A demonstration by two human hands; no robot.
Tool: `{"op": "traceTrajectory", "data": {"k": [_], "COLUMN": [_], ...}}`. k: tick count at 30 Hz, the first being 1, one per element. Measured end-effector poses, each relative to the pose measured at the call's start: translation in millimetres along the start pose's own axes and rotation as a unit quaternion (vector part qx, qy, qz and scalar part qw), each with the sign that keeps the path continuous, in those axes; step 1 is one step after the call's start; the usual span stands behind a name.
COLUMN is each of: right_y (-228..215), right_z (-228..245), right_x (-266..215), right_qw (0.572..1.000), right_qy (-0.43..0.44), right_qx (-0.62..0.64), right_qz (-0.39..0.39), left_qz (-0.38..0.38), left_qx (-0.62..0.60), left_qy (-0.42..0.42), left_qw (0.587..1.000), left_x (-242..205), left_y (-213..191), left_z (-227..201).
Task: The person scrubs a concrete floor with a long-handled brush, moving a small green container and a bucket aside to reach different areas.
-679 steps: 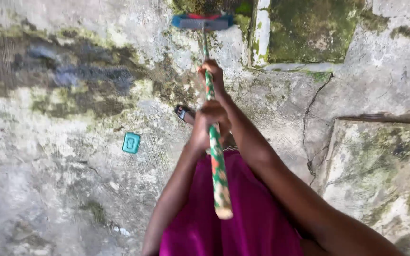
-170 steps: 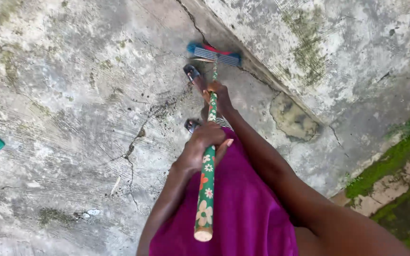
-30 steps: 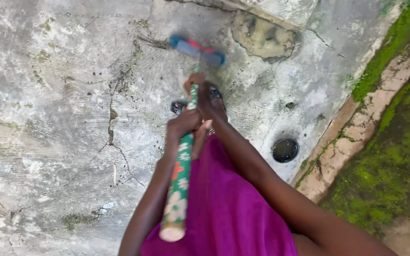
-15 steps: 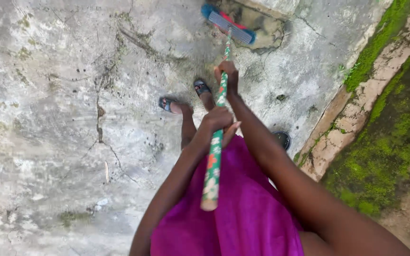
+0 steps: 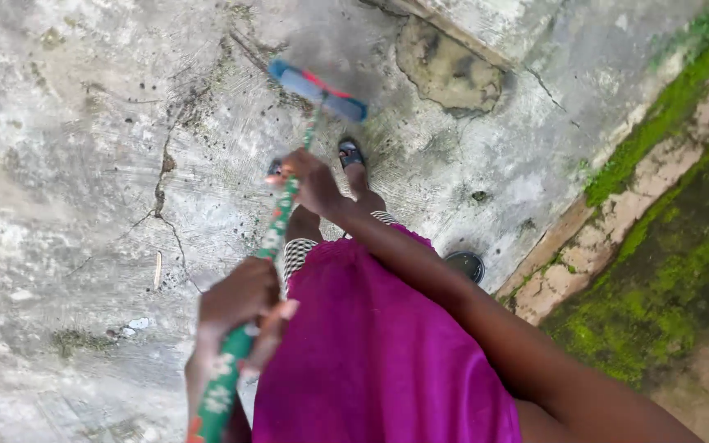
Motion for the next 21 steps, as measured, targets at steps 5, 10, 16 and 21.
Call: {"op": "traceTrajectory", "data": {"k": [5, 10, 16, 21], "right_y": [-51.5, -44.0, 83.8, 155.8], "right_z": [-65.9, -123.4, -72.7, 16.3], "right_x": [-14.2, -10.6, -5.2, 17.2], "right_qw": [0.994, 0.989, 0.994, 0.992], "right_qy": [0.089, 0.072, 0.107, 0.065], "right_qx": [-0.062, -0.131, -0.024, -0.048], "right_qz": [-0.025, -0.01, 0.007, 0.093], "left_qz": [0.085, 0.1, 0.069, -0.005], "left_qx": [-0.024, -0.101, -0.107, -0.05], "left_qy": [0.031, 0.045, -0.009, -0.038], "left_qw": [0.996, 0.989, 0.992, 0.998], "left_x": [10.5, 13.8, -16.7, -51.4], "left_y": [51.5, 74.3, -47.8, -129.6], "left_z": [47.6, 128.2, 100.8, 75.1]}}
Point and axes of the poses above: each hand's wrist, its own x-axis towards the middle knuckle, its own y-axis out of the palm, z = x × y, the point moved 4 cm from there along x, towards the middle knuckle, and after that the axes turned 3 degrees about -z, right-handed, at the moved point
